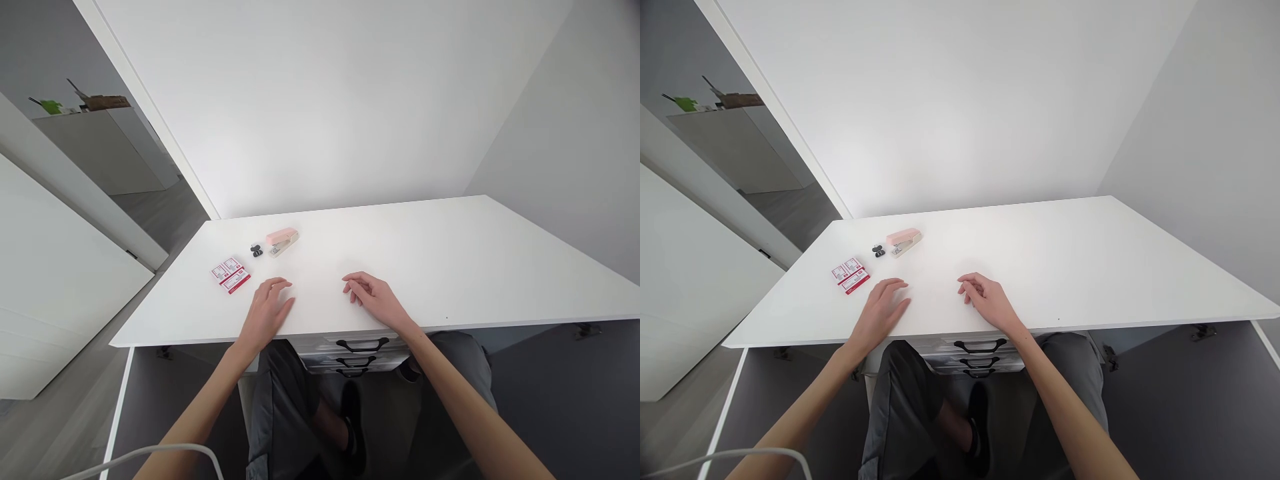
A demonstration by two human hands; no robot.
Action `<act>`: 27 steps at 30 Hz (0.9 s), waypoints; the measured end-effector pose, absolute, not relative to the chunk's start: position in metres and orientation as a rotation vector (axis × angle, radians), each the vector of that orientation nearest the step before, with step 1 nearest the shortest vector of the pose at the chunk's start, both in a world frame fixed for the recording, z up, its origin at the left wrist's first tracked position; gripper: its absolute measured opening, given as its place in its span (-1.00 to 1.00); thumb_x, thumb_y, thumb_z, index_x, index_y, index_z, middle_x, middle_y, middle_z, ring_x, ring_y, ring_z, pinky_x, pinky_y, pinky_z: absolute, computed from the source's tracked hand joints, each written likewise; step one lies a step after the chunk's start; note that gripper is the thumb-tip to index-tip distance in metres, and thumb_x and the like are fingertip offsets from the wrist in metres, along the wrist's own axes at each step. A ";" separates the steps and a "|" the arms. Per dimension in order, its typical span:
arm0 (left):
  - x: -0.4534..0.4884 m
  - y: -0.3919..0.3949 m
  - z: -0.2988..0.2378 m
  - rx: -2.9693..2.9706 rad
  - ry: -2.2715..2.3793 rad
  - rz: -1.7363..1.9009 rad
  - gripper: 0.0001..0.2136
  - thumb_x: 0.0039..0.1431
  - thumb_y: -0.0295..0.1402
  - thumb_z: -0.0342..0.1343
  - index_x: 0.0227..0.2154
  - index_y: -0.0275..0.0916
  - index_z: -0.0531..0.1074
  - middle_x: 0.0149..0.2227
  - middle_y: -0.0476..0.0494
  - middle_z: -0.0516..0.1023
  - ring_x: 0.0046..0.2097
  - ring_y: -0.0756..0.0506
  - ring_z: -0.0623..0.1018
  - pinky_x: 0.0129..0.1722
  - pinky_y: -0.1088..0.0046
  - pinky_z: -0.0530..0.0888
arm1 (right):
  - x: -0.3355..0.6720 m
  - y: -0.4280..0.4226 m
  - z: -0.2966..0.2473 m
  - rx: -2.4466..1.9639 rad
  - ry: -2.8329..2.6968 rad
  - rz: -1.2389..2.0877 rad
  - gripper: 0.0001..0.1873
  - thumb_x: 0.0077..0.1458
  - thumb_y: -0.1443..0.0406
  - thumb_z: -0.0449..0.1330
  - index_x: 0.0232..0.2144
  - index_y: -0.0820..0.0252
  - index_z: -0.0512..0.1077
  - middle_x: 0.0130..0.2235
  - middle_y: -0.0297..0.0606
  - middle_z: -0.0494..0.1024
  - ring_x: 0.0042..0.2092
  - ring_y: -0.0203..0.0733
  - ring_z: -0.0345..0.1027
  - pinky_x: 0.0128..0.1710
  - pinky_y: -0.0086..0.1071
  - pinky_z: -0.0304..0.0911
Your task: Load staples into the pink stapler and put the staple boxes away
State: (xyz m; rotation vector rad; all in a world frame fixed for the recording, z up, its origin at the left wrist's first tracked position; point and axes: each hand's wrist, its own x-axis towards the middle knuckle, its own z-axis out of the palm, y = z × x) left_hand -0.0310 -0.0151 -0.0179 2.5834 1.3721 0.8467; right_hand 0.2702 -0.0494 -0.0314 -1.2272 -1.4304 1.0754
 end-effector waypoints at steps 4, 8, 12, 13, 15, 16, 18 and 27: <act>-0.022 -0.015 -0.019 2.527 1.357 0.823 -0.72 0.47 -0.21 -0.02 0.14 -0.10 0.36 0.22 -0.23 0.46 0.26 -0.23 0.46 0.27 0.03 0.40 | 0.270 -0.049 -0.029 -1.250 -1.447 1.065 -0.64 0.37 0.02 0.09 -0.06 0.10 0.52 -0.16 -0.22 0.64 -0.28 -0.21 0.46 -0.27 -0.28 0.32; -0.027 -0.016 -0.022 2.542 1.364 0.835 -0.71 0.47 -0.20 -0.02 0.15 -0.10 0.36 0.23 -0.23 0.47 0.28 -0.25 0.45 0.28 0.01 0.40 | 0.268 -0.047 -0.029 -1.262 -1.439 1.056 -0.62 0.36 -0.01 0.10 -0.09 0.10 0.53 -0.18 -0.22 0.64 -0.29 -0.20 0.45 -0.29 -0.29 0.33; -0.025 -0.002 -0.017 2.689 1.310 0.802 -0.71 0.44 -0.26 -0.01 0.15 -0.09 0.39 0.24 -0.25 0.48 0.36 -0.30 0.38 0.32 -0.05 0.34 | 0.266 -0.046 -0.027 -1.255 -1.434 1.059 -0.61 0.35 -0.02 0.10 -0.11 0.11 0.53 -0.20 -0.21 0.63 -0.31 -0.20 0.44 -0.30 -0.28 0.34; -0.022 0.008 -0.014 2.730 1.304 0.792 -0.70 0.42 -0.28 0.00 0.14 -0.10 0.41 0.27 -0.27 0.46 0.39 -0.32 0.34 0.34 -0.08 0.31 | 0.266 -0.045 -0.027 -1.251 -1.433 1.064 -0.61 0.35 -0.02 0.10 -0.11 0.11 0.53 -0.20 -0.21 0.63 -0.31 -0.20 0.44 -0.30 -0.29 0.35; -0.014 0.034 -0.004 2.801 1.320 0.791 -0.69 0.38 -0.35 0.01 0.12 -0.11 0.45 0.33 -0.29 0.39 0.44 -0.38 0.24 0.36 -0.16 0.23 | 0.266 -0.044 -0.026 -1.243 -1.429 1.074 -0.62 0.35 -0.02 0.10 -0.12 0.11 0.53 -0.21 -0.21 0.62 -0.32 -0.20 0.43 -0.31 -0.29 0.35; -0.010 0.050 0.001 2.844 1.328 0.778 -0.67 0.34 -0.40 0.02 0.11 -0.09 0.46 0.36 -0.28 0.35 0.47 -0.40 0.18 0.37 -0.20 0.19 | 0.266 -0.044 -0.026 -1.239 -1.427 1.080 -0.62 0.35 -0.01 0.10 -0.12 0.11 0.53 -0.21 -0.21 0.62 -0.32 -0.20 0.43 -0.31 -0.29 0.35; -0.001 0.084 0.012 2.914 1.343 0.753 -0.62 0.27 -0.47 0.02 0.10 -0.08 0.48 0.38 -0.23 0.33 0.49 -0.42 0.12 0.41 -0.22 0.10 | 0.266 -0.043 -0.027 -1.234 -1.424 1.090 -0.62 0.35 -0.01 0.10 -0.12 0.11 0.52 -0.21 -0.21 0.62 -0.32 -0.19 0.43 -0.32 -0.29 0.35; 0.008 0.140 0.009 2.785 1.727 0.549 -0.50 0.19 -0.50 -0.09 0.18 -0.31 0.43 0.29 -0.48 0.38 0.17 -0.48 0.43 0.20 -0.19 0.23 | 0.268 -0.039 -0.026 -1.229 -1.446 1.119 -0.66 0.37 0.03 0.08 -0.13 0.10 0.52 -0.24 -0.22 0.63 -0.35 -0.19 0.43 -0.30 -0.28 0.36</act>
